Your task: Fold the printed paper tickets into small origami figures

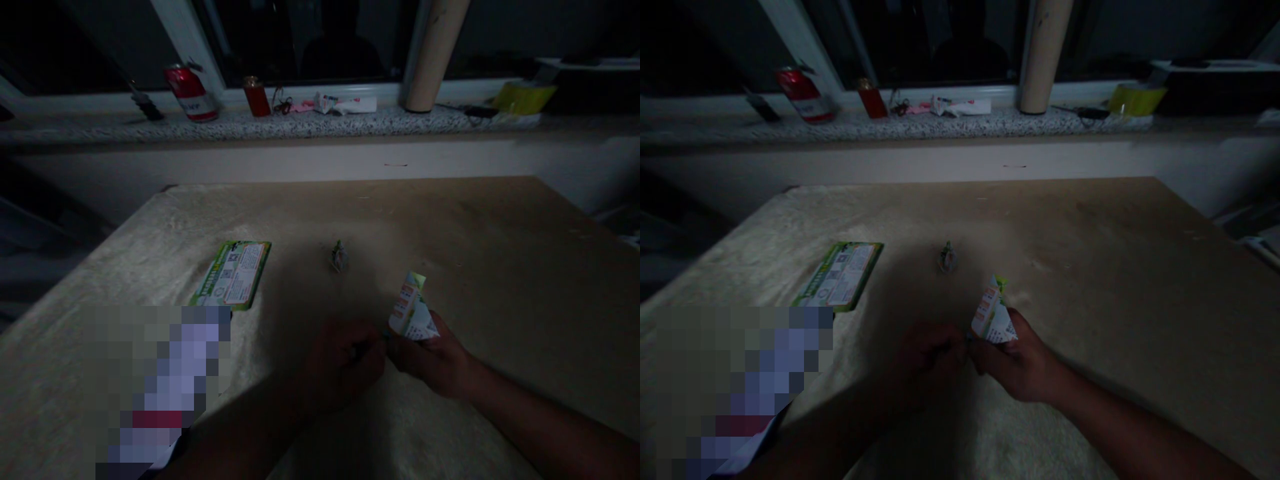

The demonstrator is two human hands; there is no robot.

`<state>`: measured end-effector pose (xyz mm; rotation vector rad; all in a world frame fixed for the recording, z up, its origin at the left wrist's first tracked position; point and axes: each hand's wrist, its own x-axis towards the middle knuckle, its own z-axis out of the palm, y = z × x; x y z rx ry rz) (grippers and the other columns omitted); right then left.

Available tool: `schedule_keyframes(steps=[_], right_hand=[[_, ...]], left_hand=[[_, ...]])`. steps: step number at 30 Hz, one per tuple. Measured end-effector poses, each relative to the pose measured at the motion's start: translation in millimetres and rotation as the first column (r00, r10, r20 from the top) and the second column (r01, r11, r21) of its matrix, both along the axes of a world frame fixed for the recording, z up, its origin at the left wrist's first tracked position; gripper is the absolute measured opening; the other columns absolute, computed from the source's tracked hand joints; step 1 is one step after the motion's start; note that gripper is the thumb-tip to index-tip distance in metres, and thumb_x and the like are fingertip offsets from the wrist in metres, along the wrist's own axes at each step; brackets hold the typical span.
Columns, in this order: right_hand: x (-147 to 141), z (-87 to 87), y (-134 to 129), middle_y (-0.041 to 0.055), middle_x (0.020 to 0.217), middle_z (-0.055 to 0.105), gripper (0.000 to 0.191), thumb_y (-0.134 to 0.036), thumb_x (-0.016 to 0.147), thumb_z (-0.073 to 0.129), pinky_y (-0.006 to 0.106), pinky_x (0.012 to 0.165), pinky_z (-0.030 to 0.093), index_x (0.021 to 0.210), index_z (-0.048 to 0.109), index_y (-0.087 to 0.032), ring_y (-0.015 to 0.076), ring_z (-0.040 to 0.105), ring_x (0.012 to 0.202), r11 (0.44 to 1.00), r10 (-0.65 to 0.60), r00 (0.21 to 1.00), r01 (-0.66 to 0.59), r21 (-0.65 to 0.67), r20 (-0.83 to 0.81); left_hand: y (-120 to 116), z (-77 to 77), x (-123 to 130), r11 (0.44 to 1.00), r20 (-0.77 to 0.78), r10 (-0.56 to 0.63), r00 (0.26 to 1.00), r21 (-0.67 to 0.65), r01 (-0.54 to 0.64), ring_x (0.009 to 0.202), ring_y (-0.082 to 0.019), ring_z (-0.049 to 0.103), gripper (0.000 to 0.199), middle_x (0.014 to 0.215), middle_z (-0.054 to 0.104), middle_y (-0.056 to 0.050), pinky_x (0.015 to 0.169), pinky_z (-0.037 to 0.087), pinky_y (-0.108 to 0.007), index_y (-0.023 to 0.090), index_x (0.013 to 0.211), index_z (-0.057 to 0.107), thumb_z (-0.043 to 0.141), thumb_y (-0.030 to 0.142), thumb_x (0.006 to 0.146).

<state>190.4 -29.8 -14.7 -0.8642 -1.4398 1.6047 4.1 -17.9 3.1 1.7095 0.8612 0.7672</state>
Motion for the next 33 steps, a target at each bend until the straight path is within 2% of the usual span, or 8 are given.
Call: schedule_keyframes(steps=[4, 6, 10, 14, 18, 23, 29, 33], right_hand=[[-3, -10.1, -4, -0.0092, 0.052, 0.038, 0.032, -0.044, 0.095, 0.063, 0.017, 0.036, 0.025, 0.076, 0.05, -0.021, 0.0057, 0.029, 0.04, 0.983, 0.01, 0.97, -0.054, -0.173, -0.244], [-4, -11.4, -4, -0.0097, 0.051, 0.037, 0.033, -0.044, 0.095, 0.062, 0.017, 0.036, 0.025, 0.076, 0.049, -0.021, 0.0054, 0.028, 0.039, 0.984, 0.027, 0.959, -0.076, -0.164, -0.281], [2, -3.7, -2, -0.0084, 0.054, 0.037, 0.032, -0.039, 0.099, 0.057, 0.018, 0.039, 0.027, 0.074, 0.049, -0.02, 0.0056, 0.03, 0.043, 0.997, 0.061, 0.983, -0.067, -0.03, -0.171], [8, 4.9, 1, -0.008, 0.053, 0.035, 0.032, -0.031, 0.096, 0.056, 0.019, 0.04, 0.023, 0.068, 0.045, -0.02, 0.0062, 0.03, 0.044, 0.993, 0.067, 0.99, -0.078, 0.089, 0.125], [8, 2.1, 0, -0.006, 0.058, 0.04, 0.024, -0.028, 0.095, 0.054, 0.02, 0.043, 0.028, 0.073, 0.047, -0.02, 0.0079, 0.035, 0.049, 0.991, 0.066, 0.987, -0.081, 0.106, 0.144], [4, 2.9, 1, -0.0086, 0.056, 0.031, 0.026, -0.017, 0.089, 0.053, 0.02, 0.042, 0.021, 0.067, 0.039, -0.022, 0.0066, 0.028, 0.047, 0.954, 0.208, 0.954, -0.247, 0.169, 0.218], [6, 10.8, 6, -0.0071, 0.059, 0.037, 0.024, -0.018, 0.086, 0.06, 0.021, 0.045, 0.024, 0.068, 0.043, -0.02, 0.0066, 0.033, 0.05, 0.893, 0.248, 0.878, -0.371, 0.255, 0.409], [17, 13.9, 13, -0.0051, 0.062, 0.043, 0.024, -0.032, 0.09, 0.063, 0.021, 0.05, 0.03, 0.073, 0.054, -0.018, 0.0084, 0.038, 0.055, 0.919, 0.21, 0.934, -0.29, 0.267, 0.29]], left_hand=[[3, 5.4, 0, 0.977, -0.056, -0.05, 0.997, 0.203, 0.06, 0.049, -0.008, 0.032, 0.029, 0.054, 0.037, 0.006, 0.049, 0.025, -0.022, 0.019, 0.06, 0.043, 0.051, 0.022, 0.087], [3, 4.4, -1, 0.972, -0.04, -0.062, 0.997, 0.223, 0.069, 0.049, -0.008, 0.032, 0.028, 0.055, 0.037, 0.006, 0.049, 0.023, -0.022, 0.019, 0.061, 0.043, 0.051, 0.023, 0.088], [-1, -1.8, 0, 0.996, 0.131, -0.048, 0.99, -0.063, 0.057, 0.051, -0.008, 0.033, 0.029, 0.056, 0.04, 0.006, 0.049, 0.027, -0.021, 0.018, 0.067, 0.05, 0.054, 0.032, 0.092], [-2, -5.3, 0, 0.943, 0.219, -0.03, 0.975, -0.316, 0.1, 0.051, -0.008, 0.036, 0.038, 0.058, 0.044, 0.005, 0.05, 0.029, -0.021, 0.017, 0.069, 0.052, 0.056, 0.047, 0.093], [0, -4.9, -2, 0.969, 0.183, -0.064, 0.981, -0.223, 0.105, 0.054, -0.01, 0.038, 0.038, 0.06, 0.046, 0.003, 0.051, 0.031, -0.022, 0.016, 0.07, 0.056, 0.058, 0.047, 0.092], [1, -2.6, 0, 0.996, 0.172, 0.093, 0.981, -0.006, -0.093, 0.065, -0.012, 0.048, 0.025, 0.071, 0.055, 0.0, 0.061, 0.039, -0.024, 0.015, 0.083, 0.062, 0.063, 0.039, 0.092], [0, -6.5, 0, 0.966, 0.244, 0.162, 0.956, -0.239, -0.103, 0.061, -0.011, 0.047, 0.034, 0.068, 0.053, 0.001, 0.056, 0.038, -0.021, 0.015, 0.081, 0.063, 0.061, 0.046, 0.096], [3, -8.1, -3, 0.946, 0.21, 0.175, 0.962, -0.306, -0.106, 0.058, -0.01, 0.047, 0.036, 0.067, 0.054, 0.002, 0.054, 0.038, -0.022, 0.015, 0.086, 0.065, 0.062, 0.051, 0.094]])
